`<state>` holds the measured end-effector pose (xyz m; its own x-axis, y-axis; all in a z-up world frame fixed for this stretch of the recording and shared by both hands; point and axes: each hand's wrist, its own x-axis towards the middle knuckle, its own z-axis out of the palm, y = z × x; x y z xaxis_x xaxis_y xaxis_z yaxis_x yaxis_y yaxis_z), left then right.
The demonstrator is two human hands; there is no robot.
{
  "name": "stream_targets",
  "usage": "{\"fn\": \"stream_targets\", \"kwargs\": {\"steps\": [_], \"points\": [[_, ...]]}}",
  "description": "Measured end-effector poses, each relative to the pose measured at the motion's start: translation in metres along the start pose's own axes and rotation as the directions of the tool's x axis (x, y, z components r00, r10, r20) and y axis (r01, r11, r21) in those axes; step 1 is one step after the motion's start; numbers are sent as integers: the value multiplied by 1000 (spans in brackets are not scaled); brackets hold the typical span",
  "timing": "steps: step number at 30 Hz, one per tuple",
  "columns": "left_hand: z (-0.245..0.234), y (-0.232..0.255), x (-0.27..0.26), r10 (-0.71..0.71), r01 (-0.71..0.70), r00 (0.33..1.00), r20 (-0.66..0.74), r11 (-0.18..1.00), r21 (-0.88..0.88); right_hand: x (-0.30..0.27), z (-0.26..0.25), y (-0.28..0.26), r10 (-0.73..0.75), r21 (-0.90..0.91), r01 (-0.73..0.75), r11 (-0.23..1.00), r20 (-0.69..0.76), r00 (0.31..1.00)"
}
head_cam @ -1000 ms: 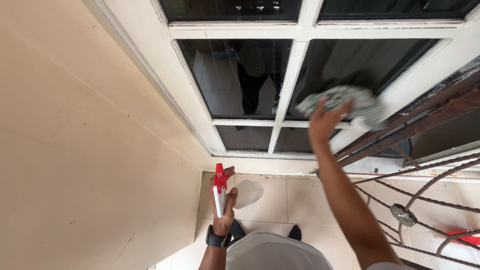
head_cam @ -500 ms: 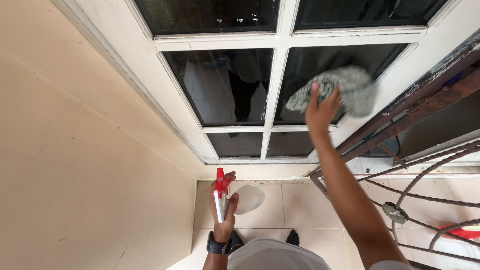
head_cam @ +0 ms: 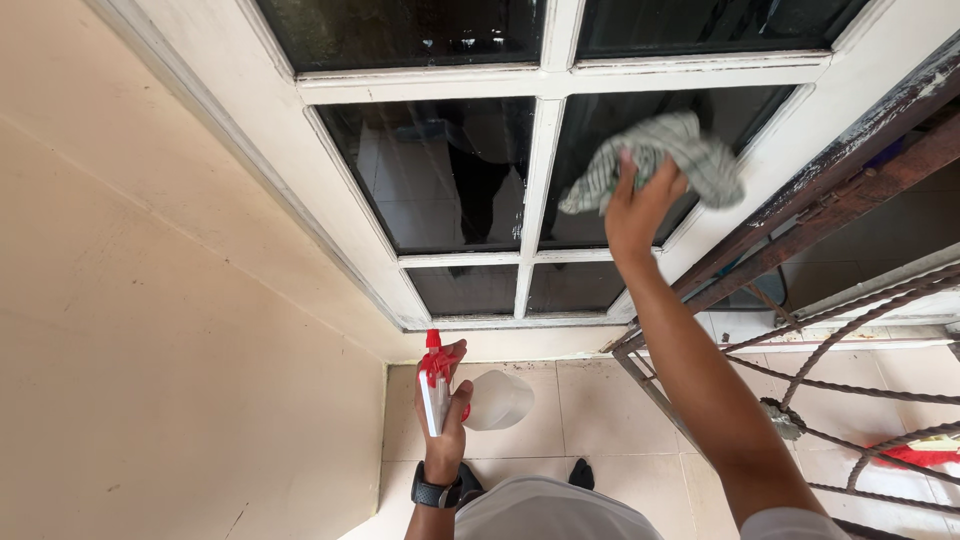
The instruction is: The person cleans a multi-pane window using a spray bottle and a cloth. They repeatedly spray the glass and wipe each pane with the cloth, moving across the window surface.
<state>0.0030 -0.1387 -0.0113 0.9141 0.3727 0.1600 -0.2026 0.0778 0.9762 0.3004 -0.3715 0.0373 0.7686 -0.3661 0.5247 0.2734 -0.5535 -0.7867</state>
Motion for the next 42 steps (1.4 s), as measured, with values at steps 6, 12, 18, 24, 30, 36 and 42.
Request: {"fn": "stream_targets", "kwargs": {"steps": [6,12,18,24,30,36,42], "points": [[-2,-9,3,-95,97,995,-25,992,80,-52,-13,16,340,98,-468,878,560,756],[-7,-15,7,-85,85,996,-4,993,78,-53,-72,9,300,304,-815,494,820,487],[-2,-14,11,-115,115,993,-19,992,49,-58,-70,46,-91,469,-877,-102,874,478],[-2,-13,13,-155,156,988,-25,987,32,-65,-77,24,315,526,-848,69,795,518],[-4,-16,16,-123,127,991,-47,986,104,-3,-105,-34,391,668,-457,587,261,883],[0,-22,18,-102,104,994,-37,992,71,51,-74,-5,-54,485,155,861,-215,975],[3,-16,23,-28,30,999,-34,997,70,35,-24,-15,-120,302,247,921,-382,916]]}}
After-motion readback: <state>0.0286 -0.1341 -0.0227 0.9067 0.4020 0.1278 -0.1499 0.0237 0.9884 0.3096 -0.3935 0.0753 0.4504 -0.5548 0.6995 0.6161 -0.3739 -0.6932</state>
